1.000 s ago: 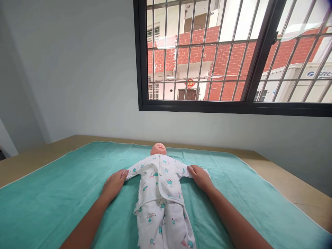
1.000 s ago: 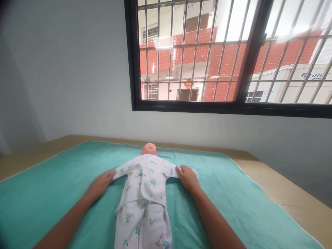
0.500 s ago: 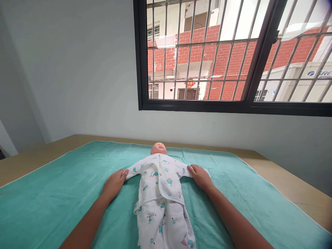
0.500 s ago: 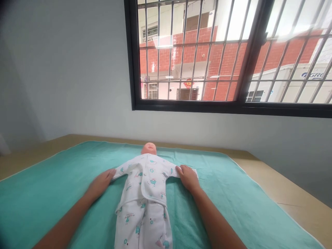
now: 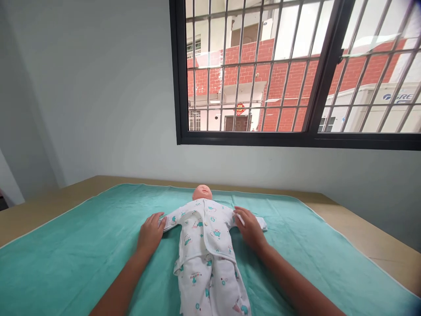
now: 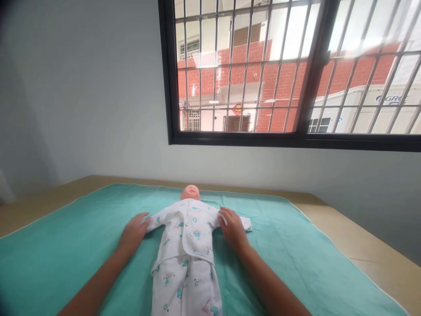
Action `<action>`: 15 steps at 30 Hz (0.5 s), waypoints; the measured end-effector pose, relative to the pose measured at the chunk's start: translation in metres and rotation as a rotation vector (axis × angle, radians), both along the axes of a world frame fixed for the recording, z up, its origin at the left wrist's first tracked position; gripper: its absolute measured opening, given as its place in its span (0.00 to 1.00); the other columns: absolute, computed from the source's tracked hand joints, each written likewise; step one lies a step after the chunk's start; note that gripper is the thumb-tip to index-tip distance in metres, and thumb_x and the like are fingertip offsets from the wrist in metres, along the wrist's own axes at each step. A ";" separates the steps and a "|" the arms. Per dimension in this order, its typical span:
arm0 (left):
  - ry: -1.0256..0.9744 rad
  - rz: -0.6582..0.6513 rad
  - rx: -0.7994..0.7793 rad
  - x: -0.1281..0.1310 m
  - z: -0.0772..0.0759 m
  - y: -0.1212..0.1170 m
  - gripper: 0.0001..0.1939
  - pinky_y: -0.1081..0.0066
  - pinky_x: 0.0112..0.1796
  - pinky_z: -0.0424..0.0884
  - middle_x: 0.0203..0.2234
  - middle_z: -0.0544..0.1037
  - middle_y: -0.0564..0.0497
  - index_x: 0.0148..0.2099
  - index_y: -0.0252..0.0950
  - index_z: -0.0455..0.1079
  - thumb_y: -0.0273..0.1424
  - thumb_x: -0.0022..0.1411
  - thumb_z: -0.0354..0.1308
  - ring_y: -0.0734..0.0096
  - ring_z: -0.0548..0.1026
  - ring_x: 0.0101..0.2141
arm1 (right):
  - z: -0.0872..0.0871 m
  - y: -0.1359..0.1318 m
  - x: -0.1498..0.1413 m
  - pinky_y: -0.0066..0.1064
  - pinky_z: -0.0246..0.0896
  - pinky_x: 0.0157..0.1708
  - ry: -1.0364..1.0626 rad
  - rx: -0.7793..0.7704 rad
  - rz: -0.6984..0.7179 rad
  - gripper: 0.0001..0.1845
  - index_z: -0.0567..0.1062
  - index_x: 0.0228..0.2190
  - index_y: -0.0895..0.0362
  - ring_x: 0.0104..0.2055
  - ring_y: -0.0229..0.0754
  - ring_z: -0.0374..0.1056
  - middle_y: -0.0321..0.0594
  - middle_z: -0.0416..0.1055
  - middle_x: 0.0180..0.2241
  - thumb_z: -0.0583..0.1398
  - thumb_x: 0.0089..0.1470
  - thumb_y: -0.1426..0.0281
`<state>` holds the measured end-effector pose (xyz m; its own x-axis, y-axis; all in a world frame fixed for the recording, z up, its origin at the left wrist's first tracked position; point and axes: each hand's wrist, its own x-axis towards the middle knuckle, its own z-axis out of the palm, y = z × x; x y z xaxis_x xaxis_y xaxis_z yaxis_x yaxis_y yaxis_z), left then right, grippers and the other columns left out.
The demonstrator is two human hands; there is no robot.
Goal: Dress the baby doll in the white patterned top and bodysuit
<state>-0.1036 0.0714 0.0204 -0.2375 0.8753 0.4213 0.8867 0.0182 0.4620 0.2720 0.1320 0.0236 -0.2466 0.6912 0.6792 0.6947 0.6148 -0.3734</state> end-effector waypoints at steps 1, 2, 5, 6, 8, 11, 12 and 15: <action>0.012 -0.014 0.049 0.006 0.002 0.000 0.22 0.60 0.53 0.62 0.50 0.74 0.40 0.52 0.32 0.69 0.39 0.67 0.41 0.56 0.69 0.51 | 0.002 -0.011 -0.008 0.43 0.60 0.53 0.026 -0.008 0.041 0.14 0.74 0.41 0.55 0.52 0.49 0.66 0.47 0.71 0.49 0.51 0.62 0.65; 0.021 -0.041 0.101 0.012 0.004 -0.001 0.21 0.60 0.52 0.64 0.47 0.75 0.41 0.49 0.34 0.69 0.39 0.67 0.41 0.56 0.70 0.49 | 0.004 -0.024 -0.016 0.43 0.62 0.52 0.056 -0.026 0.074 0.13 0.74 0.40 0.55 0.52 0.48 0.66 0.47 0.71 0.49 0.52 0.62 0.65; 0.025 -0.188 0.232 0.038 0.010 -0.008 0.16 0.60 0.45 0.68 0.39 0.76 0.44 0.42 0.37 0.70 0.39 0.67 0.44 0.58 0.72 0.42 | 0.007 -0.070 -0.035 0.40 0.65 0.51 0.162 -0.087 0.135 0.10 0.72 0.39 0.53 0.51 0.46 0.66 0.45 0.70 0.48 0.53 0.62 0.65; 0.007 -0.243 0.256 0.046 0.012 -0.013 0.15 0.61 0.44 0.68 0.37 0.76 0.46 0.41 0.38 0.69 0.39 0.68 0.44 0.60 0.72 0.41 | 0.008 -0.086 -0.039 0.39 0.65 0.51 0.173 -0.098 0.157 0.09 0.72 0.40 0.53 0.52 0.46 0.65 0.44 0.69 0.48 0.54 0.62 0.65; -0.047 -0.343 0.290 0.063 0.016 -0.027 0.13 0.62 0.44 0.69 0.36 0.75 0.47 0.40 0.38 0.68 0.38 0.68 0.45 0.62 0.71 0.40 | 0.007 -0.113 -0.042 0.41 0.65 0.52 0.145 -0.095 0.200 0.10 0.70 0.43 0.51 0.53 0.47 0.64 0.44 0.67 0.50 0.57 0.59 0.66; -0.098 -0.492 0.302 0.081 0.017 -0.056 0.08 0.62 0.47 0.69 0.41 0.73 0.46 0.43 0.39 0.67 0.36 0.67 0.49 0.63 0.71 0.44 | 0.004 -0.136 -0.043 0.44 0.65 0.52 0.068 -0.073 0.252 0.19 0.69 0.47 0.50 0.55 0.51 0.62 0.45 0.66 0.52 0.62 0.53 0.70; -0.096 -0.545 0.290 0.085 0.017 -0.066 0.08 0.61 0.49 0.69 0.44 0.72 0.46 0.45 0.40 0.67 0.35 0.66 0.52 0.62 0.70 0.47 | 0.003 -0.138 -0.043 0.44 0.66 0.52 0.062 -0.068 0.249 0.20 0.69 0.47 0.49 0.54 0.51 0.62 0.45 0.66 0.52 0.62 0.51 0.72; -0.145 -0.612 0.241 0.092 0.012 -0.090 0.12 0.59 0.51 0.69 0.51 0.68 0.45 0.49 0.43 0.67 0.32 0.62 0.56 0.59 0.67 0.52 | 0.001 -0.134 -0.046 0.43 0.68 0.48 0.092 -0.045 0.193 0.19 0.70 0.46 0.49 0.50 0.51 0.65 0.44 0.68 0.48 0.61 0.51 0.74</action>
